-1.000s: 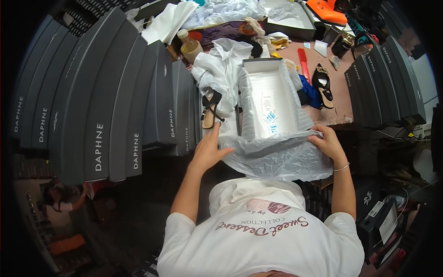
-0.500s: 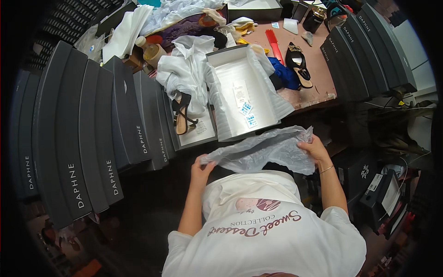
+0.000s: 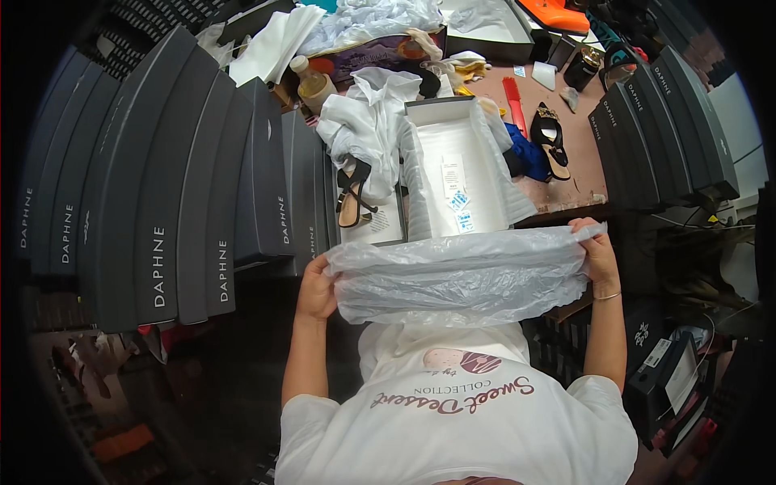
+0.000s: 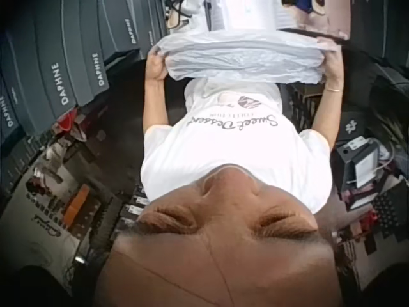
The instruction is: Packing shoes into boxes with protective paper and plastic bags.
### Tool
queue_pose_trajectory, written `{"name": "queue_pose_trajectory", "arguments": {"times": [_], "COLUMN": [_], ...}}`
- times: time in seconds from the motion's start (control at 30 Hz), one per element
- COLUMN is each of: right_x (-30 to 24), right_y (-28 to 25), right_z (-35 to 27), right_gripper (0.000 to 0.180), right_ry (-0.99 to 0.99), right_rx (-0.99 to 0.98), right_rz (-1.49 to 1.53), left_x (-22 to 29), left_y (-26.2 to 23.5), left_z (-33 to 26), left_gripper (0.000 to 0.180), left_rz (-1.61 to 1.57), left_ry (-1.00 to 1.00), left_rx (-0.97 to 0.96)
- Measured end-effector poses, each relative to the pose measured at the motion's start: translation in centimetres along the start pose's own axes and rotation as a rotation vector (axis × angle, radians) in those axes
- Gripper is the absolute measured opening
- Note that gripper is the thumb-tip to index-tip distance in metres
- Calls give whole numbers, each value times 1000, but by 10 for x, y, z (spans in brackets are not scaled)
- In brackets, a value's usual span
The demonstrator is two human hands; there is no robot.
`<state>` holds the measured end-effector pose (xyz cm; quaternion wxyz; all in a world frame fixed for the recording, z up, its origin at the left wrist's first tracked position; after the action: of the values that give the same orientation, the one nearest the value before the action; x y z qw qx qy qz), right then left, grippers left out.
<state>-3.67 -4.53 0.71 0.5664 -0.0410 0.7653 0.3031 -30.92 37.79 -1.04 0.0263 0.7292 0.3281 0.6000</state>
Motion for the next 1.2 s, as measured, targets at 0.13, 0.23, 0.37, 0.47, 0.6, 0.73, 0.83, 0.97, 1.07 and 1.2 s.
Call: {"name": "queue_pose_trajectory", "arguments": {"times": [0.13,0.23,0.37,0.47,0.6,0.73,0.83,0.97,1.07,1.2], "right_x": [9,9,9,13,-5,-7,58,103,80,56], "right_y": [-13,-16,-16,-11,11,89,145,160,174,170], "right_z": [-3,-10,-24,-35,-43,-13,10,16,10,3], "right_gripper": [12,16,5,18,52,74,56,31,29,30], "right_ry": [54,87,206,338,374,298,132,300,-8,-1], "right_rx": [-94,-156,-168,-298,-545,-626,-782,-752,-615,-441], "right_rz": [87,53,-245,-633,-960,-710,-788,-766,-913,-759], "left_x": [0,-1,-3,7,11,40,58,72,77,46], "left_y": [12,14,13,26,34,61,76,70,76,50], "left_z": [5,9,17,13,11,3,3,5,6,21], "left_gripper": [21,15,7,21,43,56,52,47,52,46], "left_rz": [-25,47,1097,1082,988,1135,1179,1119,1217,1037], "left_ry": [-40,-44,94,114,164,108,185,360,313,-3], "left_rx": [-33,9,38,14,-112,-227,-304,-231,-8,-10]}}
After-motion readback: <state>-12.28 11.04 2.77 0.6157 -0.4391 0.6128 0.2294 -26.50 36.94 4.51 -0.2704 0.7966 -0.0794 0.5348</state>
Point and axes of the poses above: each hand's wrist, its own z-axis towards the middle knuckle, its own y-axis out of the palm, x = y × z, the point moved 6 cm from there along z, towards the middle knuckle, and after that the axes turned 11 degrees about z, right-handed, at the moved point
